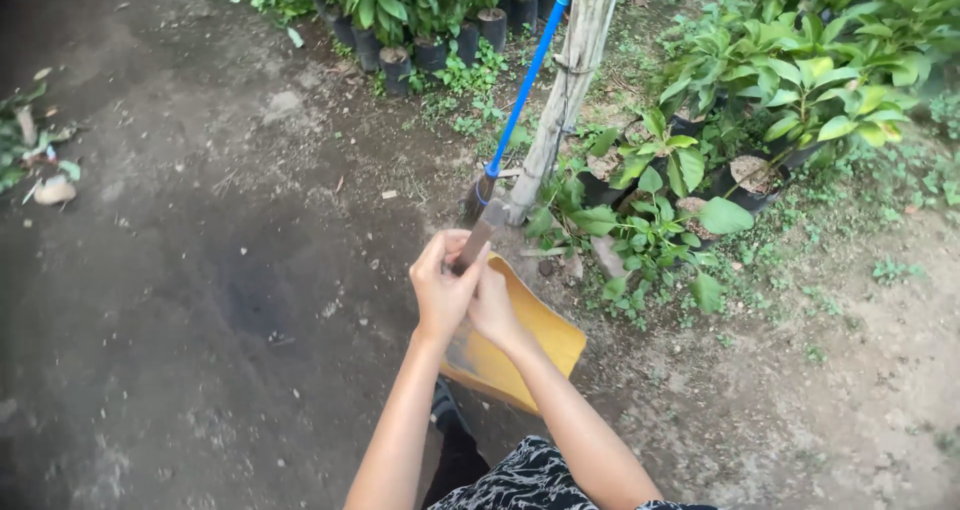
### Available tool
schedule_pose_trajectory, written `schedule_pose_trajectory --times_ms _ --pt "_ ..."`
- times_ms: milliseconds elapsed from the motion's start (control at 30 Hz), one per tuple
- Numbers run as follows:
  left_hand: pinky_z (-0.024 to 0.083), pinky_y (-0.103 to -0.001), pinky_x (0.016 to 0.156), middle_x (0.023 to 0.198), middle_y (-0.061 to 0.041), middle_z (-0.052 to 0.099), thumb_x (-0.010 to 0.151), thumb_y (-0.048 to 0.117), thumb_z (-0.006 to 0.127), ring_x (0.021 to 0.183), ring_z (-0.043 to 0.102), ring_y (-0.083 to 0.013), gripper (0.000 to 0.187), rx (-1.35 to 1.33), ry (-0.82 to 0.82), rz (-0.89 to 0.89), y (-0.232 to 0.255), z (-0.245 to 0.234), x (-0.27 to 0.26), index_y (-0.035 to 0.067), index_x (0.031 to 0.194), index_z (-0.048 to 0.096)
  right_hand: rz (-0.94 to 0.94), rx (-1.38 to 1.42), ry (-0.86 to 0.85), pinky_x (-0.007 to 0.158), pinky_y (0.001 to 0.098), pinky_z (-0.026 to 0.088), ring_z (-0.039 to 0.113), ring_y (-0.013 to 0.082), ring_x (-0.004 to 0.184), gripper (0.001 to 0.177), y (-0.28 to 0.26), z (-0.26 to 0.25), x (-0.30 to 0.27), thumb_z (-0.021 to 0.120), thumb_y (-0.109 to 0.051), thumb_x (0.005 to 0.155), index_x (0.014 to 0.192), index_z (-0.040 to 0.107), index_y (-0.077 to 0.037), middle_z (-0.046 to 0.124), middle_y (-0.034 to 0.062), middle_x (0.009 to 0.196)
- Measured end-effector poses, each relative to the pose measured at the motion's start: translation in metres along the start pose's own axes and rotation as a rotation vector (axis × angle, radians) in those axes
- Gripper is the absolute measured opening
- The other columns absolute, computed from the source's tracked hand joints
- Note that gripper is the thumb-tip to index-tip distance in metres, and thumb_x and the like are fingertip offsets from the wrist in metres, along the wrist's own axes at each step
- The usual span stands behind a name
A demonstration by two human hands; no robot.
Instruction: Sweep up leaves and debris from the ground into a dustpan and clear a yard area.
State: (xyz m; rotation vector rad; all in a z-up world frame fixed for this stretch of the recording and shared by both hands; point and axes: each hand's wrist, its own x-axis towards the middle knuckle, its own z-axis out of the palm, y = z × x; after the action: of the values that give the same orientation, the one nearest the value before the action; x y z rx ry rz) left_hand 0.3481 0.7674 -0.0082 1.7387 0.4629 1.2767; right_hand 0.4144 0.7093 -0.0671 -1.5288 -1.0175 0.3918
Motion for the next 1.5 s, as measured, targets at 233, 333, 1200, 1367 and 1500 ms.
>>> schedule_pose_trajectory --times_ms 233,333,1200,1367,1500 --pt "0.053 -0.025 0.069 0.082 0.001 0.07 0.09 0.013 0.071 0.076 0.066 -0.0045 0.025 -0.19 -0.209 -0.386 -0.087 -0.045 0.108 0.004 0.104 0.053 0.082 -0.066 -0.158 0.089 0.042 0.054 0.071 0.0327 0.107 0.031 0.061 0.073 0.11 0.059 0.004 0.086 0.116 0.064 0.003 0.073 0.0224 0.106" --pt "0.048 -0.026 0.064 0.078 0.002 0.063 0.096 0.018 0.068 0.073 0.053 -0.0044 0.016 -0.055 -0.272 -0.437 -0.136 -0.056 0.136 0.004 0.103 0.064 0.109 -0.007 -0.172 0.09 0.0426 0.055 0.071 0.0346 0.112 0.043 0.067 0.085 0.147 0.058 0.004 0.084 0.127 0.062 0.0 0.072 0.0227 0.114" --pt "0.049 -0.025 0.075 0.089 0.0 0.067 0.104 0.024 0.061 0.084 0.057 -0.0044 0.021 0.139 -0.096 -0.53 -0.347 -0.07 0.269 0.003 0.104 0.059 0.915 0.329 0.313 0.064 0.0471 0.065 0.077 0.0305 0.077 0.086 0.333 -0.112 0.491 0.071 -0.02 0.091 0.156 0.016 -0.018 0.073 0.0201 0.111" --pt "0.045 -0.026 0.066 0.079 0.0 0.061 0.106 0.025 0.062 0.076 0.051 -0.005 0.025 0.253 -0.074 -0.594 -0.365 -0.069 0.276 0.003 0.095 0.054 0.927 0.244 0.315 0.061 0.047 0.066 0.076 0.0297 0.074 0.07 0.37 -0.112 0.506 0.075 -0.018 0.088 0.147 0.037 -0.021 0.072 0.0131 0.104" --pt "0.043 -0.028 0.062 0.078 0.0 0.055 0.105 0.025 0.063 0.073 0.047 -0.0061 0.026 0.249 -0.029 -0.641 -0.375 -0.087 0.274 0.004 0.094 0.053 0.812 0.057 0.191 0.056 0.0406 0.065 0.07 0.0223 0.068 0.032 0.377 -0.101 0.504 0.081 -0.022 0.085 0.114 0.071 -0.014 0.068 0.0083 0.098"
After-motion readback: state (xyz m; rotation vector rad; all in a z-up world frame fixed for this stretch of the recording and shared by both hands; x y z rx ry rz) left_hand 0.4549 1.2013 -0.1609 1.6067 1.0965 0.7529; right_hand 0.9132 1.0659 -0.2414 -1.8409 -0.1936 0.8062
